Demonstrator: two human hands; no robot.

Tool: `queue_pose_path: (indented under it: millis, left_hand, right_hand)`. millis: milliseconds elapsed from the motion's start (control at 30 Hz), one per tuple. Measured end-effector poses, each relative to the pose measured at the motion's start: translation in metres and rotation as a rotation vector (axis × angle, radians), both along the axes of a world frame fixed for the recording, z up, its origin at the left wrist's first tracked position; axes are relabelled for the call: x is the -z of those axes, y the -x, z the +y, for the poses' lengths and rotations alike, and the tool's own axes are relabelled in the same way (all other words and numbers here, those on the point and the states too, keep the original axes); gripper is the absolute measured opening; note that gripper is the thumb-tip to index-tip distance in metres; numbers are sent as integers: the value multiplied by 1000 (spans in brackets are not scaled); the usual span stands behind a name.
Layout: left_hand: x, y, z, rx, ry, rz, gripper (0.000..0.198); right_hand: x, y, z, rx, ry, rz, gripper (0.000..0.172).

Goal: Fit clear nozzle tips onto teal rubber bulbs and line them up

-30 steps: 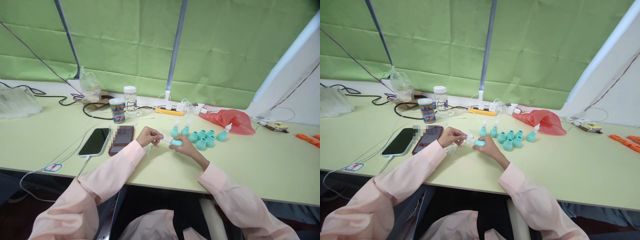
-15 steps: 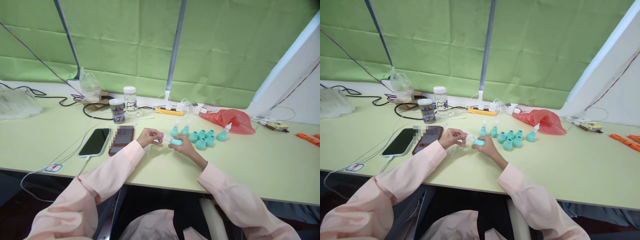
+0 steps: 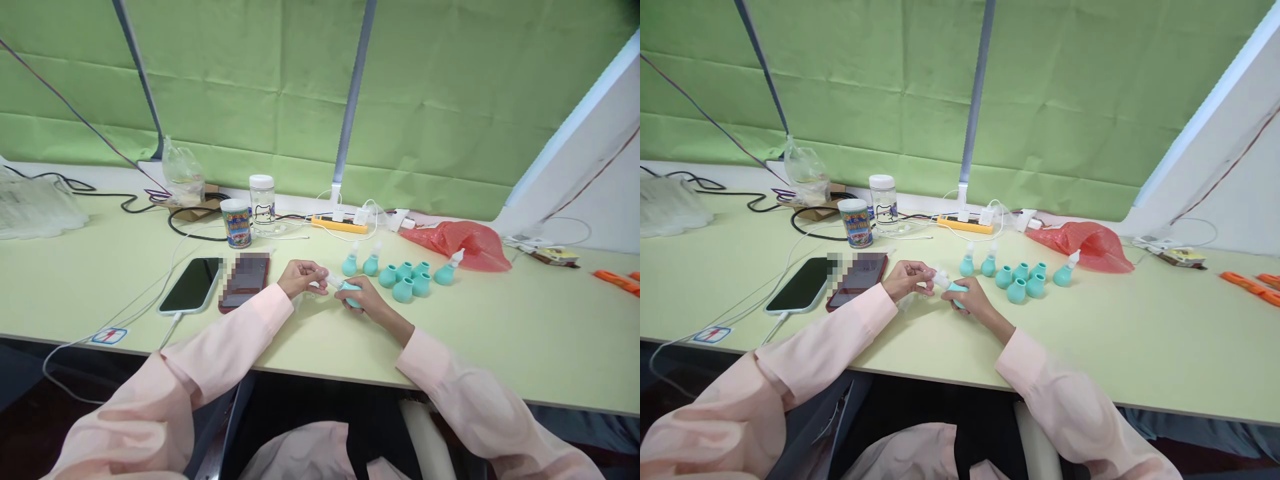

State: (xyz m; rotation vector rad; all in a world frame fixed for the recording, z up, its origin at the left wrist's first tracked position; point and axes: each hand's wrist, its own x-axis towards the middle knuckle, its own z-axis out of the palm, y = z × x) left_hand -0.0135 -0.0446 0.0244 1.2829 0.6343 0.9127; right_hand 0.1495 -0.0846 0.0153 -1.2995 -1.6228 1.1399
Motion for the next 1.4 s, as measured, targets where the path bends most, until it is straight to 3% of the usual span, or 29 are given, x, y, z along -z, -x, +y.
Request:
queue_pose_path:
  millis: [267,400,700,900,1000,1167,1267,1400]
  left_hand:
    - [-4,-1,4,-109,-50,-66,33]
    - [-5,0,3,-103,-27,-88,34]
    - [-2,2,4,-17,-64,-81,32]
    - [0,-2,3,-60,-94,-8,43]
    - [-1,-2,4,-170,-238,150,39]
    - [5,1,10,-430,-773,583,23]
    - [12,3,13,-425,-993,875,28]
    - [18,3,13,-382,-1062,1170,35]
  right_hand:
    - [-8,-3,4,-53,-234,-38,25]
    - [-10,-9,9,41,-439,-124,26]
    - [-6,-10,8,-63,-384,-128,25]
    - [-3,-15,15,129,-430,-187,27]
    - [-6,-19,16,285,-563,-285,26]
    - [-8,-27,19,455,-610,-495,23]
    - [-8,-32,22,485,-558,-568,22]
    - [-7,-37,24,518,-509,-650,20]
